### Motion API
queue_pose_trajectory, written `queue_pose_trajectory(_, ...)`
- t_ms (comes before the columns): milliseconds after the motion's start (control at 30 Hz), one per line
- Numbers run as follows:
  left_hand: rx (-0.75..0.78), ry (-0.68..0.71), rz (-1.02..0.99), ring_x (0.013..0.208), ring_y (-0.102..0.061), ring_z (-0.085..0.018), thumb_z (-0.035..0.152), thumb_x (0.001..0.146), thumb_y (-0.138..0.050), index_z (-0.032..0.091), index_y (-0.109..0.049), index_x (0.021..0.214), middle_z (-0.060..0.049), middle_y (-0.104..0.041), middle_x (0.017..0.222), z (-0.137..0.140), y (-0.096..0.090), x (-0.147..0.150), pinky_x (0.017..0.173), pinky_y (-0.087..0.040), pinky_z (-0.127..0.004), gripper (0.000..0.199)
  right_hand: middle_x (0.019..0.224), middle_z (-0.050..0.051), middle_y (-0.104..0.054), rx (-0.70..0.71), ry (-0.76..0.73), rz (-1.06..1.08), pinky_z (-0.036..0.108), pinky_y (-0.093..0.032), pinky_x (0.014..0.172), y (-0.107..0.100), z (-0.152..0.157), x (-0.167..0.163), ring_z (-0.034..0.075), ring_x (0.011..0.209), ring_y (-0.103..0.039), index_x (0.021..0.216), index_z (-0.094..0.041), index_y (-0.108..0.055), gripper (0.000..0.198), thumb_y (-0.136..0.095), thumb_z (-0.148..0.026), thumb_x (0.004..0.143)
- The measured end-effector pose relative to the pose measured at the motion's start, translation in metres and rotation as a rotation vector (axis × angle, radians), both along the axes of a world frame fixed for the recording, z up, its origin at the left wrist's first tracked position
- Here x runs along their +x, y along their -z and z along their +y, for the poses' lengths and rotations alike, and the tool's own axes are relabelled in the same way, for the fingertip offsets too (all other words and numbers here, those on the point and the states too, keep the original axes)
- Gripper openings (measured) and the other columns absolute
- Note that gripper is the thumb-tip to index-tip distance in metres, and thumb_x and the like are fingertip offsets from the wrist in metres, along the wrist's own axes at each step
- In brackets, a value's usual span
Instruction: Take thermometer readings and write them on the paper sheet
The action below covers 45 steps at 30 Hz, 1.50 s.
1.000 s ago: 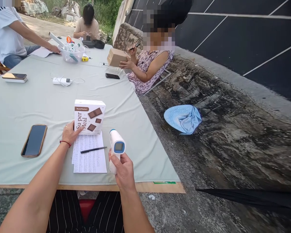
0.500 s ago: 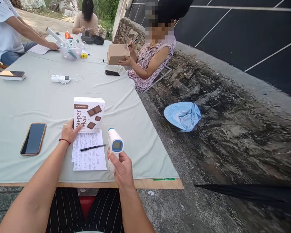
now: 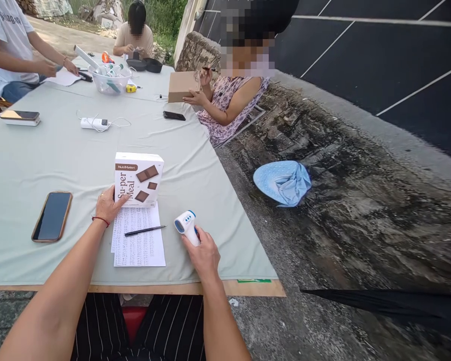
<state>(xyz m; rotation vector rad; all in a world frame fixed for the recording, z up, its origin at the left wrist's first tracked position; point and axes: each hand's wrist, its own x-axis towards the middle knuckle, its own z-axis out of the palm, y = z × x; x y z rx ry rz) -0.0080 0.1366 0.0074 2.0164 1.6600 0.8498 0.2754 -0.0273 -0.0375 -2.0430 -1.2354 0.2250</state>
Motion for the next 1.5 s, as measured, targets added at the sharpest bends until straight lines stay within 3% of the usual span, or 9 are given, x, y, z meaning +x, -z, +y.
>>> queue_pose_trajectory(167,-0.005,-0.006,0.02,0.105,-0.064,-0.031,0.061,0.09,-0.051,0.023,-0.064,0.113,-0.009,-0.073,0.107,0.001,0.002,0.0,0.091,-0.049,-0.043,0.047,0.1,0.015,-0.066,-0.049,-0.04,-0.187,0.044,-0.046,0.08,0.009,-0.004,0.003,0.031,0.097,-0.059,0.117,-0.017,-0.068,0.054,-0.057,-0.057,0.082)
queue_pose_trajectory(300,-0.006,-0.008,0.024,0.106,-0.064,-0.032,0.061,0.09,-0.051,0.024,-0.064,0.114,-0.009,-0.073,0.106,0.001,0.003,0.0,0.091,-0.048,-0.043,0.046,0.114,0.017,-0.062,0.197,-0.085,-0.253,0.047,-0.047,0.087,-0.003,0.0,-0.016,0.031,0.104,-0.057,0.12,-0.017,-0.066,0.043,-0.059,-0.044,0.087)
queue_pose_trajectory(433,-0.018,-0.011,0.025,0.106,-0.063,-0.032,0.061,0.089,-0.051,0.023,-0.063,0.113,-0.009,-0.073,0.107,0.0,0.001,0.001,0.092,-0.048,-0.044,0.046,0.114,0.012,-0.065,0.344,-0.382,-0.218,0.044,-0.048,0.094,-0.016,0.01,-0.042,0.025,0.107,-0.057,0.12,-0.021,-0.065,0.029,-0.051,-0.028,0.096)
queue_pose_trajectory(600,-0.023,0.001,0.012,0.107,-0.063,-0.032,0.061,0.089,-0.05,0.023,-0.063,0.116,-0.009,-0.072,0.111,-0.001,0.001,0.001,0.092,-0.048,-0.044,0.048,0.123,0.014,-0.063,0.183,-0.538,-0.308,0.045,-0.047,0.094,-0.013,0.021,-0.059,0.028,0.113,-0.053,0.126,-0.019,-0.063,0.035,-0.046,-0.017,0.096)
queue_pose_trajectory(733,-0.021,-0.006,0.009,0.106,-0.063,-0.032,0.062,0.089,-0.051,0.023,-0.063,0.115,-0.008,-0.073,0.111,-0.001,0.002,0.002,0.092,-0.048,-0.044,0.049,0.105,0.012,-0.066,0.078,-0.579,-0.382,0.042,-0.047,0.086,-0.005,0.025,-0.059,0.027,0.099,-0.053,0.114,-0.021,-0.069,0.032,-0.047,-0.011,0.094)
queue_pose_trajectory(967,-0.015,-0.007,-0.004,0.108,-0.063,-0.031,0.062,0.089,-0.052,0.024,-0.064,0.115,-0.008,-0.073,0.111,-0.002,0.0,0.003,0.093,-0.048,-0.044,0.048,0.088,0.008,-0.063,0.055,-0.636,-0.392,0.037,-0.042,0.075,-0.01,0.024,-0.051,0.024,0.085,-0.051,0.093,-0.022,-0.069,0.019,-0.052,-0.013,0.094)
queue_pose_trajectory(1100,-0.018,-0.007,0.006,0.106,-0.064,-0.032,0.062,0.088,-0.052,0.024,-0.064,0.112,-0.008,-0.073,0.109,-0.001,0.0,0.003,0.091,-0.049,-0.044,0.047,0.086,0.007,-0.062,0.138,-0.643,-0.234,0.037,-0.043,0.075,-0.022,0.015,-0.046,0.023,0.084,-0.053,0.094,-0.021,-0.064,0.018,-0.047,-0.018,0.097)
queue_pose_trajectory(1267,0.004,-0.005,-0.003,0.104,-0.064,-0.031,0.062,0.088,-0.052,0.024,-0.065,0.112,-0.009,-0.074,0.106,-0.001,-0.001,0.003,0.089,-0.049,-0.043,0.047,0.076,0.001,-0.059,0.288,-0.472,0.19,0.032,-0.048,0.068,-0.027,-0.006,-0.049,0.017,0.071,-0.055,0.091,-0.022,-0.059,0.011,-0.053,-0.031,0.094)
queue_pose_trajectory(1500,-0.004,-0.007,0.019,0.103,-0.064,-0.032,0.063,0.087,-0.053,0.022,-0.065,0.108,-0.01,-0.073,0.105,0.0,-0.003,0.007,0.087,-0.048,-0.044,0.048,0.068,-0.001,-0.061,0.244,-0.288,0.633,0.029,-0.05,0.062,-0.019,-0.033,-0.068,0.014,0.064,-0.057,0.075,-0.021,-0.059,0.01,-0.062,-0.03,0.079)
